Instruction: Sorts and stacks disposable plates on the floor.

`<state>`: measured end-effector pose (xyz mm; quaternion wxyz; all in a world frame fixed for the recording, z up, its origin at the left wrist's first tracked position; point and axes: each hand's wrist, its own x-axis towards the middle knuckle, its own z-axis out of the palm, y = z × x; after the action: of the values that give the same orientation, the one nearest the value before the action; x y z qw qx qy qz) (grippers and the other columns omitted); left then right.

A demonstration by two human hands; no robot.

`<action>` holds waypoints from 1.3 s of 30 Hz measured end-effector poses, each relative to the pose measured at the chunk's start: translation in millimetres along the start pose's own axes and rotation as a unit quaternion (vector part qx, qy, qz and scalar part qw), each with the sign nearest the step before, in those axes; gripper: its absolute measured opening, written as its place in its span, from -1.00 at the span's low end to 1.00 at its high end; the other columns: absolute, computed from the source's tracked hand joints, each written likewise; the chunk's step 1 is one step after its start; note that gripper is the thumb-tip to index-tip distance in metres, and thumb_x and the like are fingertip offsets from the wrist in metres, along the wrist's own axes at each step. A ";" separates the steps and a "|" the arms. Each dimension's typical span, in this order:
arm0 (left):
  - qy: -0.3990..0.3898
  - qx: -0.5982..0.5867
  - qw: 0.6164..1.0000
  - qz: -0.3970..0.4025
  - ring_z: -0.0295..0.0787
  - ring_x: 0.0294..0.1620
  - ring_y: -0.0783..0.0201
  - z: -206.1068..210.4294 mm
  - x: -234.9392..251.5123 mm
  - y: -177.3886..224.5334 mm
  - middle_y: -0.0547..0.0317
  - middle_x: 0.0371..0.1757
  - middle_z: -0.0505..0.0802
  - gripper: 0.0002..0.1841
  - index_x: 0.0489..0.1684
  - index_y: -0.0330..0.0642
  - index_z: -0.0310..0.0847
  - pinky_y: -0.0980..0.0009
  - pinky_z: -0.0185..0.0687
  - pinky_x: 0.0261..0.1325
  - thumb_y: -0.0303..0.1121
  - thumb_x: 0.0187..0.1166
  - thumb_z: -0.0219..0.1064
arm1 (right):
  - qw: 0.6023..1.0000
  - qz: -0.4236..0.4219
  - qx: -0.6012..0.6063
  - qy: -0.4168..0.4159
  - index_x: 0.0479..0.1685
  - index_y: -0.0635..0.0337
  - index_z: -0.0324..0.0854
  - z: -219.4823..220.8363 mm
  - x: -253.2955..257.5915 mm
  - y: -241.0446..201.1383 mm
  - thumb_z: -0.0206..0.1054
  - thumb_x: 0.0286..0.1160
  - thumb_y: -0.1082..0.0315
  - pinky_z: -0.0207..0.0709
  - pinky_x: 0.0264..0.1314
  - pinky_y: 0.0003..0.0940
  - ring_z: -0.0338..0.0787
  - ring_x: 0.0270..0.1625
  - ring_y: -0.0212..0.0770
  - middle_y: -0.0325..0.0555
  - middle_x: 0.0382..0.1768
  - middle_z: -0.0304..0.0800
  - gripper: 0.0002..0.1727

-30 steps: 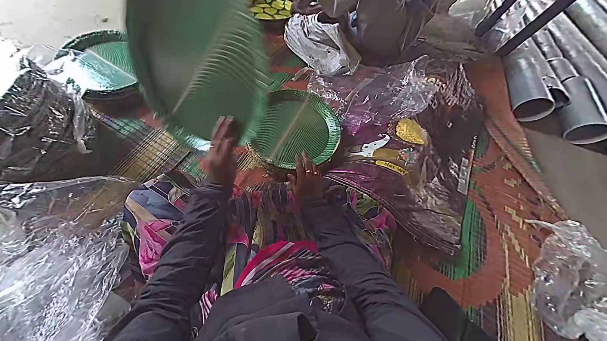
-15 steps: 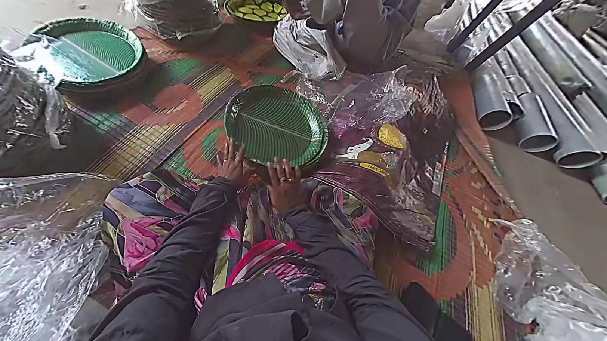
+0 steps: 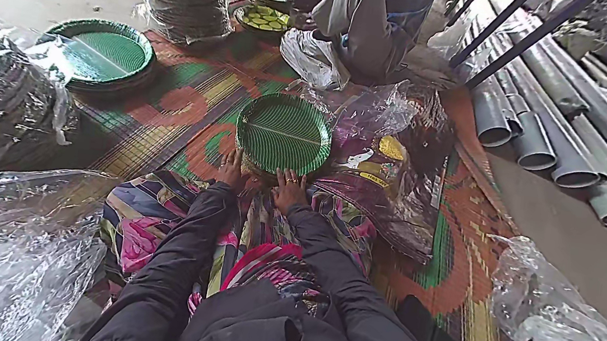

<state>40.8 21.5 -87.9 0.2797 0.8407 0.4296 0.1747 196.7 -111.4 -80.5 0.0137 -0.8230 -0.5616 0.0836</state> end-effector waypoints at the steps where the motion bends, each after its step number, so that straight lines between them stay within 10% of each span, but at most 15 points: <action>1: 0.012 -0.014 1.000 -0.006 0.05 0.85 -0.48 -2.8 -0.5 -1.4 -0.44 0.84 0.22 -0.03 0.90 -0.23 0.01 -0.31 0.13 0.77 -0.30 0.49 0.58 | 1.000 0.001 -0.006 -0.006 0.94 0.04 -0.05 -1.1 1.6 -0.9 0.18 0.74 0.01 -0.47 0.87 0.41 0.01 0.92 0.20 0.20 0.84 0.16 -0.17; 13: 0.067 -0.166 0.971 -0.157 0.74 0.32 -0.43 -66.9 -41.5 -20.5 -0.46 0.22 0.81 -0.46 0.66 -0.38 0.34 -0.40 0.45 0.48 -0.30 0.78 0.28 | 0.985 -0.017 0.083 0.151 0.22 0.23 0.83 -20.0 -5.4 10.0 0.22 0.74 0.31 0.42 0.61 0.11 0.68 0.44 0.33 0.35 0.26 0.79 -0.67; 15: 0.049 -0.182 0.968 -0.167 0.72 0.34 -0.47 -58.8 -29.3 -23.0 -0.51 0.21 0.79 -0.45 0.66 -0.41 0.33 -0.42 0.42 0.49 -0.26 0.80 0.26 | 0.977 -0.033 0.095 0.186 0.18 0.33 0.82 -22.2 -1.6 14.7 0.25 0.70 0.36 0.41 0.64 0.11 0.68 0.47 0.34 0.34 0.31 0.78 -0.69; 19: 0.002 -0.152 0.977 -0.146 0.65 0.42 -0.52 -56.7 -27.2 -5.8 -0.55 0.28 0.76 -0.40 0.71 -0.42 0.27 -0.42 0.37 0.52 -0.25 0.79 0.28 | 0.998 -0.056 -0.024 0.032 0.77 0.09 0.36 -19.9 7.5 15.2 0.21 0.75 0.07 -0.11 0.87 0.28 0.18 0.88 0.15 0.08 0.79 0.31 -0.36; 23: -0.073 -0.123 0.981 -0.134 0.60 0.49 -0.51 -66.5 -33.2 2.7 -0.54 0.37 0.72 -0.42 0.70 -0.33 0.35 -0.44 0.36 0.54 -0.24 0.76 0.31 | 0.997 0.022 -0.080 0.004 0.56 0.14 0.60 -32.4 2.8 -15.8 0.20 0.65 0.45 0.42 0.63 0.04 0.69 0.53 0.14 0.17 0.40 0.77 -0.51; 33: -0.109 -0.119 0.978 -0.132 0.62 0.49 -0.46 -74.9 -28.5 -1.8 -0.51 0.37 0.73 -0.52 0.46 -0.45 0.56 -0.43 0.40 0.51 -0.23 0.76 0.30 | 0.981 0.014 -0.141 -0.133 0.68 0.14 0.37 -68.9 25.8 -40.6 0.36 0.49 0.49 0.54 0.48 0.18 0.69 0.48 0.23 0.30 0.44 0.66 -0.33; 36: 0.021 -0.168 0.977 -0.127 0.49 0.58 -0.52 -72.3 -27.0 0.6 -0.58 0.55 0.56 -0.30 0.76 -0.40 0.22 -0.44 0.37 0.53 -0.30 0.68 0.40 | 0.995 -0.013 -0.097 0.035 0.49 0.26 0.61 -86.5 27.9 -30.7 0.30 0.64 0.41 0.52 0.51 0.14 0.72 0.42 0.31 0.39 0.35 0.71 -0.55; 39: 0.285 -0.147 0.947 -0.036 0.24 0.76 -0.48 -66.3 -22.9 2.2 -0.47 0.69 0.45 -0.16 0.78 -0.28 0.26 -0.41 0.19 0.66 -0.42 0.42 0.57 | 0.924 -0.130 -0.067 0.354 0.11 0.36 0.83 -85.5 44.2 -20.6 0.35 0.59 0.44 0.67 0.22 0.17 0.82 0.11 0.41 0.45 0.01 0.81 -0.74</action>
<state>-6.2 22.9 -35.9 0.2719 0.6894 0.4912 0.4577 206.5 -56.7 0.8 0.1670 -0.7174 -0.6269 -0.2538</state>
